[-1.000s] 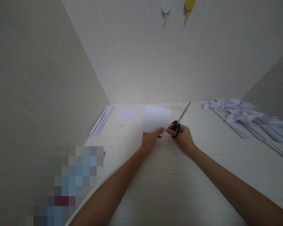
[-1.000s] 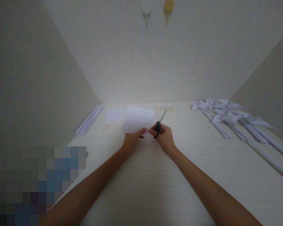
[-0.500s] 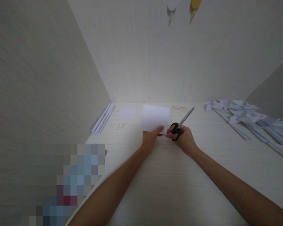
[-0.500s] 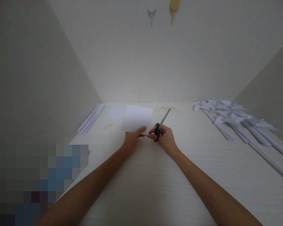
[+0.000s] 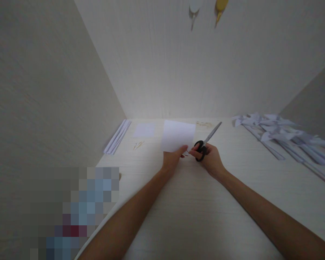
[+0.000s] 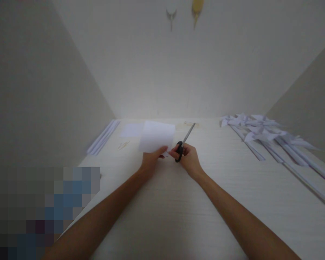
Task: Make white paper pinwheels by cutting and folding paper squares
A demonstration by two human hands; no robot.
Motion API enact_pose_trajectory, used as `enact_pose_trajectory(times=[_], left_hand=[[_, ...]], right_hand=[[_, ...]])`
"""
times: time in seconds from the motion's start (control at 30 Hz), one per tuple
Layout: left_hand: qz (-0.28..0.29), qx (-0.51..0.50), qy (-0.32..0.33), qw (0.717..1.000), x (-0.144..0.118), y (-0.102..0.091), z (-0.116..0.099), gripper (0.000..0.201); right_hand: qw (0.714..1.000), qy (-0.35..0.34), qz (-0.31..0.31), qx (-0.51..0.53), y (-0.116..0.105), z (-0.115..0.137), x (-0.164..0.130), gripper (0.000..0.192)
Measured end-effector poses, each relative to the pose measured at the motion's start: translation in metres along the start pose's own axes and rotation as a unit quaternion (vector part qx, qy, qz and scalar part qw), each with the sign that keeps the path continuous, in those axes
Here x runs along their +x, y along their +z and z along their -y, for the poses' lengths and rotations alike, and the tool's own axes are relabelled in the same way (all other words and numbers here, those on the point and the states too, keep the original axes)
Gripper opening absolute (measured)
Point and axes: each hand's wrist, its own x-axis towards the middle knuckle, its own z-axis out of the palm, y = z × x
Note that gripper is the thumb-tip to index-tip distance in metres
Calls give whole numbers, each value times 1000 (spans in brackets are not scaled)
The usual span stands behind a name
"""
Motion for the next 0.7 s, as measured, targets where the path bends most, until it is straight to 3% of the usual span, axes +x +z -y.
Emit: enact_pose_trajectory(times=[0.37, 0.7], left_hand=[[5, 0, -1, 1000, -1, 0, 0, 16], [48, 7, -17, 999, 0, -1, 2, 10]], right_hand=[[1000, 7, 1, 10, 0, 1, 0, 28], [1000, 10, -5, 12, 1, 1, 0, 24]])
